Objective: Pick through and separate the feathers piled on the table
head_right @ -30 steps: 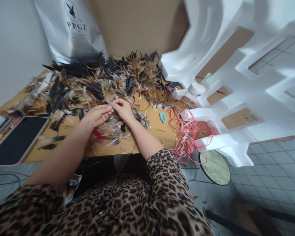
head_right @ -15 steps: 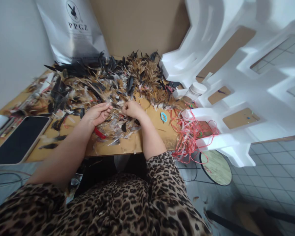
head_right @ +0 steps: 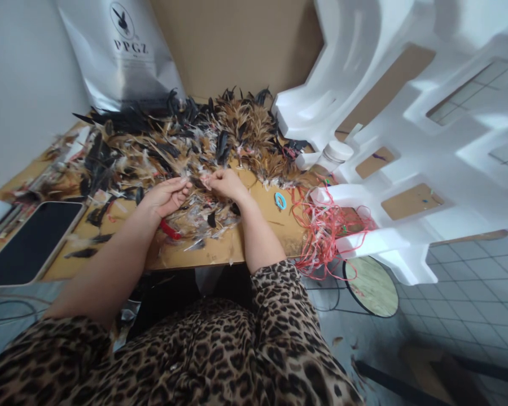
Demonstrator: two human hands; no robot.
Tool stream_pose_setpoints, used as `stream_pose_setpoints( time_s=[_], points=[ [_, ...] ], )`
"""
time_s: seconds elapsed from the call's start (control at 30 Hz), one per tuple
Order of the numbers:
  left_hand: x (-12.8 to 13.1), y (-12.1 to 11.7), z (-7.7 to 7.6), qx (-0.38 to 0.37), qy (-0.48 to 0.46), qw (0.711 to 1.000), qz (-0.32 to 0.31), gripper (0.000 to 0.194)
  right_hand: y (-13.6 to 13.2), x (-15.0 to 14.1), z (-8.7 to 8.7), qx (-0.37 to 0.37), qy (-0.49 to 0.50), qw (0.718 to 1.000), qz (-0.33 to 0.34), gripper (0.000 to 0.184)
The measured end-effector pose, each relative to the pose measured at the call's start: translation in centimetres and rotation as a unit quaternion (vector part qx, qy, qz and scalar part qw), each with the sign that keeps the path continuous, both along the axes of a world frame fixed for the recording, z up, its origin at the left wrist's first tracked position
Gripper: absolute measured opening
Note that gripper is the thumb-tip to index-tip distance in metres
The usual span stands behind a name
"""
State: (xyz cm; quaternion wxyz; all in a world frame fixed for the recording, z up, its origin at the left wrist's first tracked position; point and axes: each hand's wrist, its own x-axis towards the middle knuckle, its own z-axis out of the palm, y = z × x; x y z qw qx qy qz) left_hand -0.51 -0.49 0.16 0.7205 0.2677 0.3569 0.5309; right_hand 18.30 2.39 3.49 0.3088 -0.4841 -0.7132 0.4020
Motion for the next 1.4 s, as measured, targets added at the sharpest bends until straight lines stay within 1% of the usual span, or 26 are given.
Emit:
stream_pose_setpoints(
  time_s=[0.07,0.13,0.2,0.27,0.33,0.4,0.53,0.7,0.83,0.9,1.07,1.17,1.23,1.27,1.33,1.37,1.4],
  points=[
    [0.0,0.0,0.0,-0.005,-0.001,1.000,-0.003,0.007,0.1,-0.3,0.0,-0.046,0.130,0.990,-0.015,0.024],
    [0.1,-0.1,0.0,-0.007,0.001,1.000,-0.006,0.007,0.0,-0.8,-0.1,-0.102,0.221,0.970,-0.023,0.028],
    [0.2,-0.2,0.1,-0.006,0.002,1.000,-0.011,0.008,-0.1,-1.5,-0.5,-0.151,0.276,0.949,-0.015,0.032],
    [0.3,-0.2,0.1,-0.007,0.002,1.000,-0.017,0.009,-0.2,-2.2,-0.9,-0.181,0.311,0.933,0.005,0.035],
    [0.4,-0.3,0.1,-0.006,0.003,1.000,-0.020,0.009,-0.3,-2.7,-1.5,-0.196,0.327,0.924,0.019,0.035],
    [0.5,-0.4,0.1,-0.004,0.004,1.000,-0.020,0.008,-0.3,-3.2,-2.0,-0.197,0.333,0.922,0.020,0.035],
    [0.7,-0.5,0.3,-0.002,0.006,1.000,-0.023,0.009,-0.4,-3.7,-2.5,-0.172,0.329,0.929,0.000,0.036],
    [0.7,-0.4,0.2,-0.002,0.001,1.000,-0.022,0.007,-0.9,-4.2,-2.3,-0.121,0.329,0.936,-0.026,0.033],
    [0.6,-0.4,0.1,-0.007,-0.003,1.000,-0.026,0.004,-1.1,-4.2,-1.9,-0.122,0.329,0.935,-0.040,0.032],
    [0.6,-0.4,0.1,-0.011,-0.005,1.000,-0.028,0.004,-1.0,-4.0,-1.8,-0.129,0.343,0.929,-0.044,0.032],
    [0.5,-0.4,0.2,-0.013,-0.013,0.999,-0.036,0.009,-0.2,-3.3,-1.7,-0.139,0.408,0.901,-0.054,0.031],
    [0.2,-0.2,0.2,-0.014,-0.040,0.999,-0.016,0.010,0.2,-2.7,-1.4,-0.145,0.426,0.892,-0.043,0.030],
    [-0.1,0.0,0.3,-0.016,-0.062,0.998,0.012,0.011,0.2,-2.0,-1.0,-0.147,0.416,0.897,-0.017,0.028],
    [-0.3,0.1,0.3,-0.017,-0.071,0.997,0.026,0.011,0.0,-1.6,-0.6,-0.147,0.393,0.908,0.014,0.027],
    [-0.5,0.2,0.4,-0.017,-0.079,0.996,0.044,0.011,-0.4,-0.7,0.1,-0.146,0.300,0.935,0.116,0.024],
    [-0.5,0.2,0.3,-0.014,-0.077,0.996,0.046,0.011,-0.6,-0.4,0.3,-0.151,0.232,0.943,0.185,0.025],
    [-0.5,0.2,0.3,-0.009,-0.071,0.996,0.044,0.010,-0.7,-0.1,0.6,-0.154,0.173,0.944,0.233,0.026]
  ],
)
